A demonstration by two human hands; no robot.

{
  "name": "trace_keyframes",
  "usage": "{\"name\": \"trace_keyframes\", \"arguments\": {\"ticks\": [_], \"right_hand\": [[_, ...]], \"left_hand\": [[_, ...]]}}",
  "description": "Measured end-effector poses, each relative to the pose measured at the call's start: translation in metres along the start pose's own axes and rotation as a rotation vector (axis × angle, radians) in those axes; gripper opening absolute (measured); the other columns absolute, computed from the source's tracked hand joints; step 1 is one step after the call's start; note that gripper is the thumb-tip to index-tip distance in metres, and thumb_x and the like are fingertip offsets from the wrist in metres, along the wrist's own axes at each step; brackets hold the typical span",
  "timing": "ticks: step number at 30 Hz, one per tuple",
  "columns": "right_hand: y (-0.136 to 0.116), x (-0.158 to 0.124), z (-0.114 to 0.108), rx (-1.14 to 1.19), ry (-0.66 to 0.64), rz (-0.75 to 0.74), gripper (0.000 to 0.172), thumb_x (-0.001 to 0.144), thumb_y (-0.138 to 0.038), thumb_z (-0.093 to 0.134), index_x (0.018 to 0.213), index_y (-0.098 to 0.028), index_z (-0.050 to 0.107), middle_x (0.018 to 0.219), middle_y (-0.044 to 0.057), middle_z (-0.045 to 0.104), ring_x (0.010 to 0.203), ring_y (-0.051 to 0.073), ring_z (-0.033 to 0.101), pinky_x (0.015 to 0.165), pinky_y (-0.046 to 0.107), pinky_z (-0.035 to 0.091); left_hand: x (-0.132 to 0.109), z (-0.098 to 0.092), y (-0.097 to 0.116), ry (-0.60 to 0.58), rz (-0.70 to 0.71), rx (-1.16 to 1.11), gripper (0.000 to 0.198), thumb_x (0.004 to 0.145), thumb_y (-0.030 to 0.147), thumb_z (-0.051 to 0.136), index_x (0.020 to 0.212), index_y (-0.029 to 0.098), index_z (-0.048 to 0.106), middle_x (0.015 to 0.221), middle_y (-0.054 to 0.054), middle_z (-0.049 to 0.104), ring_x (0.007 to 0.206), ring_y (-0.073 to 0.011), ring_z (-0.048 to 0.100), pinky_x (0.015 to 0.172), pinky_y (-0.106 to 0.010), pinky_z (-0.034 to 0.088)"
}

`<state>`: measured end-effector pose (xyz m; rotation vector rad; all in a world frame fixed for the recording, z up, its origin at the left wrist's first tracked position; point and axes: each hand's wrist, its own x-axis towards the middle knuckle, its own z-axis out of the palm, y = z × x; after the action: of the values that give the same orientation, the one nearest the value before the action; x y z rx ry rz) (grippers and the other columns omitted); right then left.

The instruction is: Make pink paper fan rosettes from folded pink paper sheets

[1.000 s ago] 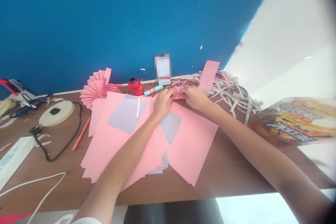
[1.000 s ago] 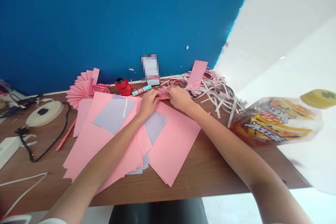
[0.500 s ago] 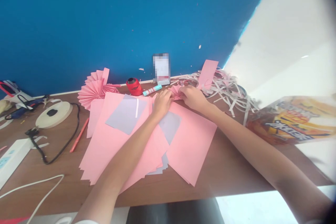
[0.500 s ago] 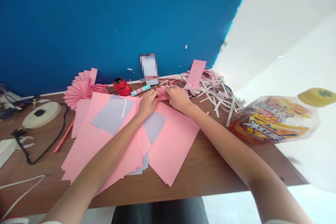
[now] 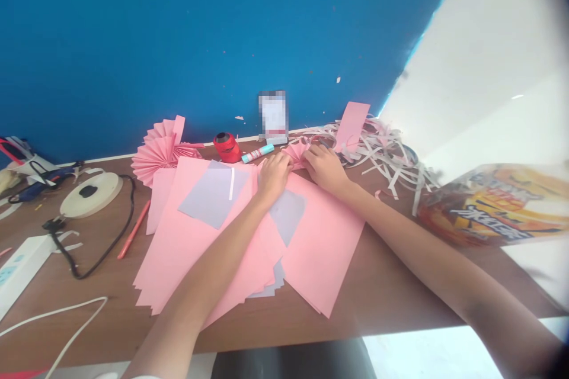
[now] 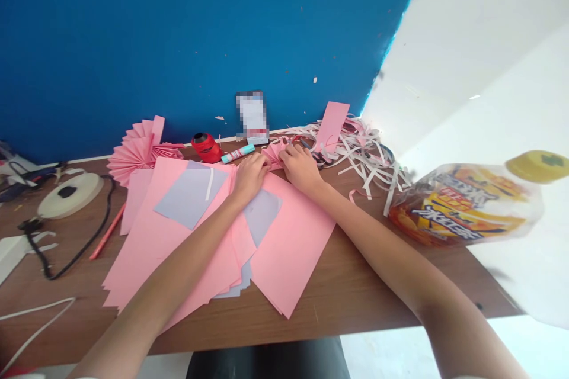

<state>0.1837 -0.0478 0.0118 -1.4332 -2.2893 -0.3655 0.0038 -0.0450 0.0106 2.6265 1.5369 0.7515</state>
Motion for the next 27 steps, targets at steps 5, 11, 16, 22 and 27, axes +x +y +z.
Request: {"name": "trace_keyframes", "arguments": {"ticks": [5, 11, 16, 22, 27], "right_hand": [[0.007, 0.001, -0.002, -0.03, -0.003, -0.079, 0.018, 0.095, -0.027, 0.048, 0.096, -0.015, 0.062, 0.1, 0.013, 0.062, 0.097, 0.026, 0.049, 0.079, 0.034, 0.03], [0.009, 0.0, 0.001, 0.011, -0.008, -0.091, 0.024, 0.095, -0.036, 0.05, 0.093, -0.015, 0.059, 0.095, 0.012, 0.064, 0.091, 0.026, 0.051, 0.077, 0.034, 0.029], [0.002, -0.002, 0.006, 0.01, 0.001, -0.091, 0.016, 0.095, -0.024, 0.046, 0.092, -0.014, 0.058, 0.093, 0.012, 0.064, 0.089, 0.025, 0.051, 0.077, 0.034, 0.029], [-0.004, -0.004, 0.005, -0.024, 0.002, -0.132, 0.017, 0.095, -0.018, 0.044, 0.092, -0.014, 0.06, 0.092, 0.012, 0.065, 0.09, 0.025, 0.051, 0.078, 0.034, 0.03], [-0.009, -0.004, 0.005, -0.015, -0.011, -0.103, 0.02, 0.095, -0.019, 0.042, 0.091, -0.015, 0.062, 0.089, 0.011, 0.066, 0.088, 0.024, 0.052, 0.079, 0.033, 0.031]], "left_hand": [[0.0, 0.0, 0.001, 0.011, 0.008, 0.04, 0.012, 0.094, 0.022, 0.045, 0.093, 0.021, 0.056, 0.099, -0.006, 0.062, 0.096, -0.0234, 0.053, 0.081, -0.035, 0.038], [-0.001, -0.003, 0.004, -0.01, 0.025, 0.102, 0.019, 0.095, 0.032, 0.044, 0.1, 0.02, 0.058, 0.105, -0.009, 0.061, 0.101, -0.0256, 0.051, 0.085, -0.037, 0.038], [-0.002, -0.007, 0.006, -0.05, 0.077, 0.2, 0.022, 0.095, 0.033, 0.043, 0.105, 0.019, 0.058, 0.108, -0.01, 0.059, 0.102, -0.0264, 0.05, 0.082, -0.038, 0.037], [-0.001, -0.009, 0.01, -0.065, 0.075, 0.259, 0.023, 0.097, 0.026, 0.038, 0.105, 0.017, 0.057, 0.106, -0.012, 0.058, 0.099, -0.0262, 0.051, 0.081, -0.038, 0.036], [-0.002, -0.007, 0.015, -0.054, 0.059, 0.262, 0.025, 0.095, 0.015, 0.034, 0.104, 0.017, 0.058, 0.107, -0.013, 0.058, 0.101, -0.0265, 0.051, 0.083, -0.039, 0.035]]}}
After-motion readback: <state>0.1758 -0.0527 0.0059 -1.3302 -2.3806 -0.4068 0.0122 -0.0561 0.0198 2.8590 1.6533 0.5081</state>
